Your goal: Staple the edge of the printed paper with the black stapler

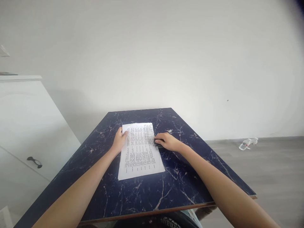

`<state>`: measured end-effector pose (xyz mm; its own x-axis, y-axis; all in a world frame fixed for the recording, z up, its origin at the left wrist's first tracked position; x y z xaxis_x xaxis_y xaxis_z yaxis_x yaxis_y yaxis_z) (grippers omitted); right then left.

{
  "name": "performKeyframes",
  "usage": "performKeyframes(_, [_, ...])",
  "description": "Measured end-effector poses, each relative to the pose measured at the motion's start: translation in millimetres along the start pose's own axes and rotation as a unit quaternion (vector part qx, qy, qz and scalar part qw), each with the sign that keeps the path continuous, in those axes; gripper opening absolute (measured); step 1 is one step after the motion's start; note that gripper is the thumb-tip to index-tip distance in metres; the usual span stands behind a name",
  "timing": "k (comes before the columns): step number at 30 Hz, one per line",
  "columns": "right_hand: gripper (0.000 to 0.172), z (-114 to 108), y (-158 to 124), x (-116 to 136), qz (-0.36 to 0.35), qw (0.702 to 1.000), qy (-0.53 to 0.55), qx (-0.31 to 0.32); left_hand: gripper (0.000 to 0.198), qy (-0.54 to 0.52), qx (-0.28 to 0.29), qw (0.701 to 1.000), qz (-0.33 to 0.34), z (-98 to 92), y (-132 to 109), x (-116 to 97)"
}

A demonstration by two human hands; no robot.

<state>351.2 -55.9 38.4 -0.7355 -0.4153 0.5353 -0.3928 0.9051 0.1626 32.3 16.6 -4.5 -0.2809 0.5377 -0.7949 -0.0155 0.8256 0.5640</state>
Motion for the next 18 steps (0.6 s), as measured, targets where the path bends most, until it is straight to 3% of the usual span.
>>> performKeyframes(18, [0.024,3.6,-0.3,7.2,-0.012,0.995,-0.099,0.009,0.03,0.013,0.001,1.0,0.001,1.2,-0.6,-9.8])
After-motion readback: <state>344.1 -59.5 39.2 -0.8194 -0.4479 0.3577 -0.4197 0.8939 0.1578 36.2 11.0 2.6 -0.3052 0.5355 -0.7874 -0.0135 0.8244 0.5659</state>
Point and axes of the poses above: each hand's wrist, its own y-axis towards the middle knuckle, its own z-axis out of the palm, x = y × z, the point moved 2 cm from there along y, towards the middle knuckle, and after that the axes turned 14 degrees about z, right-handed, at the moved point
